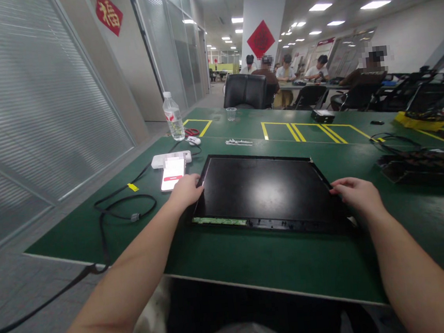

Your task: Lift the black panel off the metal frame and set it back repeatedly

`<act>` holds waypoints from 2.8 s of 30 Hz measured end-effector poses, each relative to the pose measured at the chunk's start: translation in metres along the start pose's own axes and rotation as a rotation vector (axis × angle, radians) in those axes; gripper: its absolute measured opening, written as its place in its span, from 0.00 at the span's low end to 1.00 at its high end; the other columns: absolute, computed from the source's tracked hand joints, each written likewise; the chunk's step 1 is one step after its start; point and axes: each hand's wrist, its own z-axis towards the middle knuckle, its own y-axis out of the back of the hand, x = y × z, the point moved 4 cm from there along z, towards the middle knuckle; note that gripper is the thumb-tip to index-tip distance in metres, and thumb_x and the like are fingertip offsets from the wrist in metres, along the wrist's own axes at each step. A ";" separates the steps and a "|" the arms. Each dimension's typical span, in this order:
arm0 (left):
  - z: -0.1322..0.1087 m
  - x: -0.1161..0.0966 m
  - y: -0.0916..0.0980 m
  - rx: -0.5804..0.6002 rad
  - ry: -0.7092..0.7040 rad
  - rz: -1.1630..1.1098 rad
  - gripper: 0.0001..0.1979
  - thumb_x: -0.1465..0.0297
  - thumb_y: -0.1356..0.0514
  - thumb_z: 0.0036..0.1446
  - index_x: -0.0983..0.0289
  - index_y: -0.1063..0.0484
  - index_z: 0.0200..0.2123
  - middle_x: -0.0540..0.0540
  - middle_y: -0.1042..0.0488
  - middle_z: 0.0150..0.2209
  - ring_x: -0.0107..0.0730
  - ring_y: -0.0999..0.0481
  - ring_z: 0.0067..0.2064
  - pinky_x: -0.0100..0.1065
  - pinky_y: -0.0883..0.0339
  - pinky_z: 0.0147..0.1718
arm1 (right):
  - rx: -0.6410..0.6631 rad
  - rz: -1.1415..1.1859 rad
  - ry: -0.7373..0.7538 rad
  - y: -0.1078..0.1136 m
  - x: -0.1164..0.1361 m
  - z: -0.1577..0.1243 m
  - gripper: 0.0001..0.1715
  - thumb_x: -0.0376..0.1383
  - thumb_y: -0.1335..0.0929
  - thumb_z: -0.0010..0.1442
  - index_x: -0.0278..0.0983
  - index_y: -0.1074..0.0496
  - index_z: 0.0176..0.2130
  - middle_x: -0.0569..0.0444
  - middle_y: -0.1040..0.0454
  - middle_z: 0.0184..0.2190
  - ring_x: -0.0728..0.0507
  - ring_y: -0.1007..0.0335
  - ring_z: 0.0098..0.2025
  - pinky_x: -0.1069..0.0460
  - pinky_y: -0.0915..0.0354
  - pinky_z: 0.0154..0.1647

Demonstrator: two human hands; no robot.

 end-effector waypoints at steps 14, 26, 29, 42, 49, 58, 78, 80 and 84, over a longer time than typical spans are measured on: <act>0.001 0.003 0.000 0.016 0.024 -0.043 0.21 0.69 0.38 0.56 0.65 0.22 0.53 0.62 0.18 0.45 0.52 0.19 0.47 0.41 0.28 0.45 | -0.024 0.044 -0.014 0.002 0.004 -0.007 0.08 0.37 0.32 0.46 0.40 0.23 0.29 0.49 0.19 0.28 0.43 0.30 0.25 0.49 0.34 0.26; -0.007 -0.004 0.007 0.102 0.054 0.076 0.15 0.67 0.42 0.61 0.66 0.22 0.48 0.64 0.18 0.43 0.50 0.20 0.47 0.39 0.30 0.42 | -0.058 0.013 0.030 0.001 -0.012 0.006 0.13 0.39 0.32 0.49 0.40 0.22 0.36 0.52 0.18 0.33 0.42 0.27 0.28 0.48 0.33 0.32; -0.009 -0.005 0.009 0.116 0.060 0.104 0.14 0.66 0.43 0.62 0.66 0.22 0.44 0.65 0.18 0.43 0.51 0.20 0.47 0.39 0.30 0.41 | -0.102 -0.098 0.041 0.004 -0.014 0.010 0.12 0.38 0.31 0.49 0.41 0.22 0.35 0.51 0.19 0.33 0.41 0.26 0.32 0.48 0.34 0.35; -0.003 -0.003 0.003 0.199 -0.011 0.172 0.13 0.67 0.48 0.65 0.64 0.24 0.39 0.65 0.19 0.42 0.49 0.20 0.45 0.37 0.33 0.39 | 0.016 -0.308 0.042 -0.009 -0.024 0.022 0.12 0.37 0.28 0.48 0.38 0.21 0.36 0.48 0.21 0.32 0.39 0.24 0.34 0.47 0.33 0.37; -0.001 0.002 0.004 0.180 -0.032 0.096 0.10 0.68 0.47 0.64 0.61 0.29 0.32 0.60 0.21 0.36 0.45 0.21 0.40 0.35 0.36 0.36 | 0.012 -0.316 0.078 -0.010 -0.028 0.025 0.12 0.36 0.29 0.50 0.39 0.21 0.37 0.47 0.20 0.34 0.39 0.24 0.36 0.47 0.33 0.36; -0.003 -0.001 0.012 0.047 0.035 -0.275 0.12 0.73 0.43 0.59 0.59 0.39 0.24 0.49 0.33 0.23 0.36 0.32 0.29 0.33 0.45 0.28 | -0.017 -0.390 0.096 -0.010 -0.036 0.031 0.13 0.36 0.30 0.51 0.39 0.21 0.39 0.47 0.20 0.36 0.38 0.24 0.36 0.47 0.33 0.35; -0.012 -0.016 -0.002 0.112 0.418 -1.226 0.16 0.72 0.33 0.51 0.58 0.39 0.35 0.44 0.30 0.21 0.32 0.27 0.21 0.30 0.35 0.22 | -0.025 -0.378 0.104 -0.007 -0.042 0.035 0.14 0.37 0.31 0.51 0.39 0.21 0.39 0.46 0.19 0.36 0.37 0.24 0.35 0.46 0.33 0.35; -0.012 -0.017 -0.002 0.115 0.451 -1.253 0.15 0.72 0.34 0.52 0.57 0.39 0.35 0.44 0.30 0.20 0.32 0.27 0.20 0.30 0.35 0.21 | -0.032 -0.383 0.109 -0.006 -0.040 0.033 0.14 0.37 0.30 0.50 0.39 0.21 0.39 0.47 0.19 0.36 0.37 0.24 0.36 0.46 0.33 0.35; -0.012 -0.019 -0.002 0.113 0.491 -1.306 0.12 0.75 0.36 0.52 0.59 0.38 0.34 0.44 0.30 0.20 0.29 0.29 0.18 0.28 0.35 0.20 | -0.011 -0.409 0.080 -0.007 -0.038 0.031 0.16 0.37 0.31 0.52 0.39 0.21 0.41 0.47 0.20 0.37 0.37 0.24 0.37 0.47 0.33 0.37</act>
